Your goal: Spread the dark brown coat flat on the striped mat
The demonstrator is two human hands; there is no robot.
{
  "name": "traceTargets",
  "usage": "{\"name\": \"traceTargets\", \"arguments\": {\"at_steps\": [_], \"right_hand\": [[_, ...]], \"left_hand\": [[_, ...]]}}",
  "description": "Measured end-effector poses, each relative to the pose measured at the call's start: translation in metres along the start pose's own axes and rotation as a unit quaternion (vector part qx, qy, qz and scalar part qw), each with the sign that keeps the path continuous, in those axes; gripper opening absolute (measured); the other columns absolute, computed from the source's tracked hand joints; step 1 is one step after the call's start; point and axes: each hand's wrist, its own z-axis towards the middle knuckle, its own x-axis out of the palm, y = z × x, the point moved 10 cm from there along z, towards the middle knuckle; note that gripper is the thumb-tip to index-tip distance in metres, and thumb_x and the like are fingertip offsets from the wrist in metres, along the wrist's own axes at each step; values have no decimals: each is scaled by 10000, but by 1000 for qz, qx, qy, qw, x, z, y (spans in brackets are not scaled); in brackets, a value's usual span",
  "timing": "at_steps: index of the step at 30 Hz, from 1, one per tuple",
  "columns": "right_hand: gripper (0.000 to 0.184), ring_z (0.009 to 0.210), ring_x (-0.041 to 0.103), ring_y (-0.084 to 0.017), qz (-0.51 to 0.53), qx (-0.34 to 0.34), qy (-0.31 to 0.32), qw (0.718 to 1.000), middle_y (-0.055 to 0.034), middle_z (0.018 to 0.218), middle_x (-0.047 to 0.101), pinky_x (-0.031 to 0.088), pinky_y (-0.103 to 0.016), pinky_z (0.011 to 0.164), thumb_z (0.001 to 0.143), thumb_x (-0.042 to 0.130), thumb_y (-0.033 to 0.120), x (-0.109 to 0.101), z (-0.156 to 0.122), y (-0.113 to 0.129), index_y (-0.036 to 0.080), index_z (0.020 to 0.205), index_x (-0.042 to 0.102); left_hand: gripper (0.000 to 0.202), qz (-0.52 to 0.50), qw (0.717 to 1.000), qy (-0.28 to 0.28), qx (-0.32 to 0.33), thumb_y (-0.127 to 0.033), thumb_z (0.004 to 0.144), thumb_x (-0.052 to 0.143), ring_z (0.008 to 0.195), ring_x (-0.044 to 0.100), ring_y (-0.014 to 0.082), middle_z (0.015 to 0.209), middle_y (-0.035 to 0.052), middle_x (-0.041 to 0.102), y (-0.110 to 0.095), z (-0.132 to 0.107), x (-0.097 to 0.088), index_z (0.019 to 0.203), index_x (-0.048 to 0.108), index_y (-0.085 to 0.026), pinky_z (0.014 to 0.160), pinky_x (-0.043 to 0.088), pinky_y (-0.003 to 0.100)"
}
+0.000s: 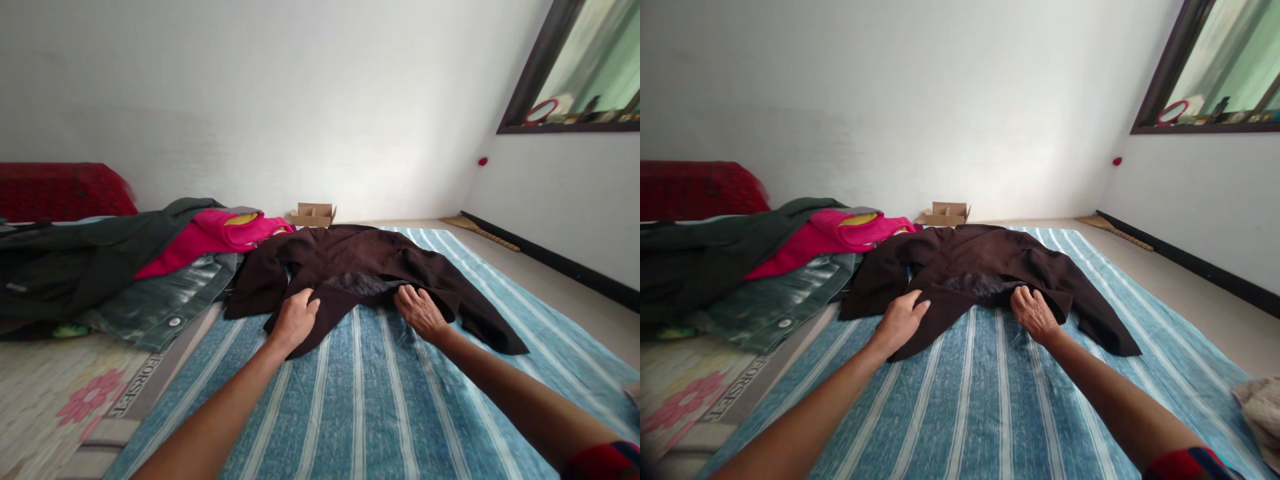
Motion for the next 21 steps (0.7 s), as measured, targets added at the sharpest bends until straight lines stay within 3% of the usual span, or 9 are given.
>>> {"name": "traceTargets", "arguments": {"at_steps": [3,8,14,17,19,21], "right_hand": [[302,970,483,-263,104,15,21,994,-176,1062,564,393,-359,716,837,375,41,4,5,-11,96,995,626],[236,831,537,-221,211,40,27,976,-133,865,628,381,-323,713,811,428,80,2,17,-23,109,771,659],[293,580,549,-112,321,99,24,941,8,696,655,372,-207,554,783,418,117,0,30,-74,158,923,672],[266,620,562,-131,331,175,26,927,-16,741,658,374,-219,567,788,444,137,-2,28,-92,158,926,670],[252,714,563,-166,298,199,11,933,-65,821,646,378,-251,623,795,452,125,-14,22,-84,151,932,661],[232,801,539,-191,263,172,-11,949,-96,870,618,374,-286,691,825,437,117,-32,14,-57,151,917,647]], "left_hand": [[197,-13,999,-36,6,-282,829,448,788,615,201,815,68,661,-4,11,-17,823,598,-154,714,432,274],[187,-29,998,-53,31,-269,817,443,743,601,181,760,38,648,-18,20,-27,781,595,-167,680,418,255],[199,-7,994,-103,33,-282,812,461,779,611,199,788,53,661,-22,33,-48,831,620,-165,692,415,256],[199,3,994,-99,37,-279,816,465,757,613,192,787,59,664,-25,37,-49,835,624,-160,686,411,252],[196,5,995,-88,38,-273,821,465,753,615,188,789,61,667,-26,37,-45,839,624,-160,683,409,248],[196,5,996,-84,37,-273,823,467,770,619,190,800,64,669,-26,35,-42,850,624,-160,688,409,247]]}}
